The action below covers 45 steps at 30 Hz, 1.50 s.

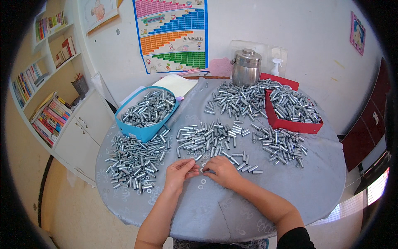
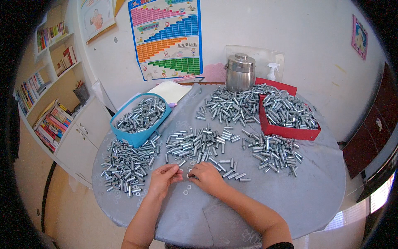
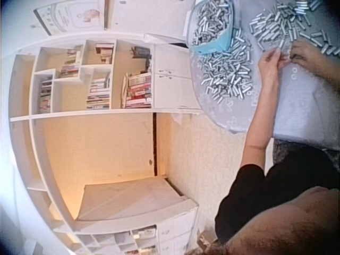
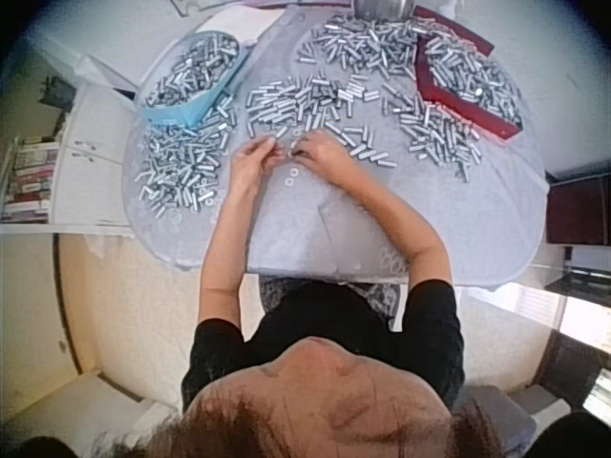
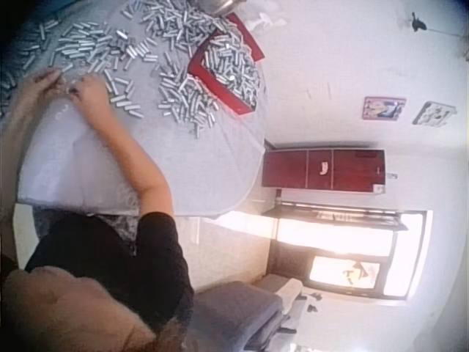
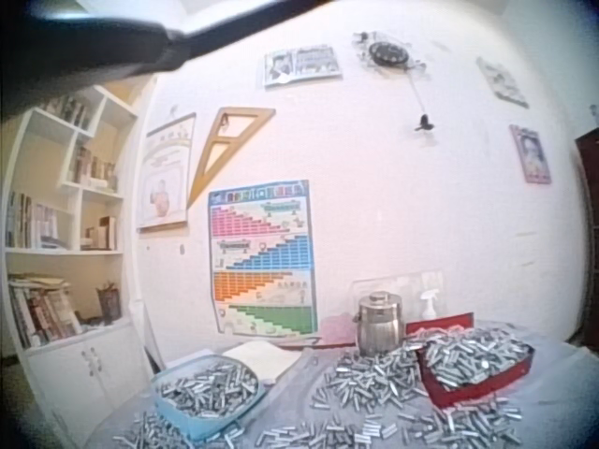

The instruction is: The person sits at a table covered with a grey cloth and repeatedly picks up small metal cylindrical fasteners and white washers. They insert the washers into the fasteners by hand and place the assembled units back onto the table. The task involves sorting and assembling these components from large piles into smaller groups.

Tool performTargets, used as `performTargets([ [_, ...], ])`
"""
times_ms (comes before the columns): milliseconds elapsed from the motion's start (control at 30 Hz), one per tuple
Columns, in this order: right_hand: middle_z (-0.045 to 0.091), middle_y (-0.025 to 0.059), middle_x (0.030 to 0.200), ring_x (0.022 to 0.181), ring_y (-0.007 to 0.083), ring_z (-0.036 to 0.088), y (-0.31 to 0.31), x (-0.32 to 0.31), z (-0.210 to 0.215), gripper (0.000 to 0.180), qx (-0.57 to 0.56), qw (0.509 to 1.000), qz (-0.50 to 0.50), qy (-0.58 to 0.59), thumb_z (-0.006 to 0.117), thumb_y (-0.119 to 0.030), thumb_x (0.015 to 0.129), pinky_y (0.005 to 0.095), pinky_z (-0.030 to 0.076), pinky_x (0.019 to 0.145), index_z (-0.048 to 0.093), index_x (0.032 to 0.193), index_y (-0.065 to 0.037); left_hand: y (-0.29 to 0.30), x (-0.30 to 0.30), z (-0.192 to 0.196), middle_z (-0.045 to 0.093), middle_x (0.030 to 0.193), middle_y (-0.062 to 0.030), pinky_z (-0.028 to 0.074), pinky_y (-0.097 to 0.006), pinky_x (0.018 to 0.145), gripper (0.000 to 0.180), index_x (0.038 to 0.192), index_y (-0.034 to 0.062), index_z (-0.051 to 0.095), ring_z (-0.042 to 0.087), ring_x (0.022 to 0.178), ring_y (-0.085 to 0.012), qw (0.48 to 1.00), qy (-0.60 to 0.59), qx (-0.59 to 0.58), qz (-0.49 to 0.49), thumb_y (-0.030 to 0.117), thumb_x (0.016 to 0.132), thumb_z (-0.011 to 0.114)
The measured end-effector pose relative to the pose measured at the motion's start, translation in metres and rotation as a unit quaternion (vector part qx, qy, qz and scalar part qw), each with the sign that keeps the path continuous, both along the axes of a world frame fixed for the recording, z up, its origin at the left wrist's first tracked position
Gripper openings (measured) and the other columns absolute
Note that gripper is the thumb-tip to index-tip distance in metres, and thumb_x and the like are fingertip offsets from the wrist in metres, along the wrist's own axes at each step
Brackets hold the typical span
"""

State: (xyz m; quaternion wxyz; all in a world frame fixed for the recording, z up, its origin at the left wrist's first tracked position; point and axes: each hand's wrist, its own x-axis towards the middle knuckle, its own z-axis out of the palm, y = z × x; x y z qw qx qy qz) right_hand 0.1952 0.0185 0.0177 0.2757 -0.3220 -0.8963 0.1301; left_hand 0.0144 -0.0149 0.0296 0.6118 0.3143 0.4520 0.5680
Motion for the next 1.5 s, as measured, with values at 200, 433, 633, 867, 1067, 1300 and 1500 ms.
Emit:
performTargets([
  [200, 0.061, 0.0055, 0.08, 0.077, 0.0179, 0.057, -0.003, 0.006, 0.005, 0.016, -0.134, 0.969, -0.096, 0.186, 0.064, -0.015, 0.074, 0.0298, 0.044, 0.068, 0.062, 0.088, -0.006, 0.0, 0.001, -0.002, 0.063, 0.08, -0.0146, 0.054, -0.027, 0.062, 0.019, 0.093, -0.0049, 0.059, 0.062, 0.069, -0.0179, 1.0, 0.005, -0.011, -0.021, 0.007, 0.079, 0.062],
  [433, 0.06, 0.0002, 0.083, 0.075, 0.0057, 0.053, 0.008, 0.017, 0.004, 0.015, -0.385, 0.826, -0.045, 0.41, 0.063, -0.013, 0.08, 0.0195, 0.042, 0.067, 0.061, 0.089, -0.001, -0.001, 0.004, -0.007, 0.063, 0.08, -0.0139, 0.054, -0.027, 0.063, 0.019, 0.093, -0.0043, 0.06, 0.062, 0.07, -0.0181, 0.997, 0.035, -0.01, -0.074, 0.009, 0.079, 0.062],
  [633, 0.061, 0.0002, 0.082, 0.076, 0.0061, 0.053, 0.007, 0.017, 0.002, 0.018, -0.393, 0.836, -0.038, 0.382, 0.061, -0.015, 0.082, 0.0194, 0.042, 0.068, 0.061, 0.092, -0.001, -0.002, 0.006, -0.003, 0.063, 0.081, -0.0144, 0.054, -0.026, 0.062, 0.019, 0.092, -0.0047, 0.06, 0.062, 0.07, -0.0185, 0.994, 0.036, -0.025, -0.098, 0.009, 0.079, 0.062],
  [867, 0.062, 0.0012, 0.083, 0.076, 0.0055, 0.052, 0.009, 0.018, -0.001, 0.02, -0.37, 0.861, -0.055, 0.344, 0.058, -0.018, 0.084, 0.0196, 0.041, 0.067, 0.063, 0.092, -0.001, -0.001, 0.005, -0.007, 0.062, 0.081, -0.0155, 0.054, -0.027, 0.062, 0.019, 0.093, -0.0049, 0.059, 0.062, 0.069, -0.0193, 0.991, -0.003, -0.043, -0.128, 0.009, 0.079, 0.062],
  [1067, 0.062, 0.0051, 0.078, 0.073, 0.0169, 0.056, 0.007, 0.028, 0.012, 0.017, -0.123, 0.974, -0.14, 0.126, 0.062, -0.02, 0.077, 0.0291, 0.042, 0.065, 0.065, 0.085, -0.006, -0.002, 0.004, -0.004, 0.062, 0.083, -0.0157, 0.054, -0.029, 0.064, 0.02, 0.095, -0.0048, 0.058, 0.062, 0.072, -0.0201, 0.991, -0.03, -0.04, -0.126, 0.01, 0.08, 0.061],
  [1300, 0.059, 0.0059, 0.074, 0.076, 0.024, 0.056, 0.001, 0.032, 0.009, 0.016, 0.023, 0.991, -0.119, -0.053, 0.065, -0.023, 0.069, 0.0352, 0.04, 0.069, 0.066, 0.08, -0.011, 0.002, 0.002, -0.008, 0.062, 0.085, -0.0159, 0.054, -0.03, 0.067, 0.019, 0.096, -0.0036, 0.057, 0.062, 0.076, -0.0209, 0.991, -0.096, -0.006, -0.089, 0.009, 0.082, 0.058],
  [1500, 0.061, 0.0075, 0.08, 0.08, 0.0249, 0.057, -0.001, 0.033, 0.015, 0.017, -0.014, 0.994, -0.093, -0.051, 0.066, -0.018, 0.069, 0.0359, 0.042, 0.07, 0.065, 0.084, -0.009, 0.002, 0.002, -0.009, 0.062, 0.083, -0.0149, 0.055, -0.029, 0.064, 0.018, 0.095, -0.003, 0.057, 0.062, 0.072, -0.0203, 0.99, -0.117, -0.011, -0.076, 0.009, 0.082, 0.058],
])
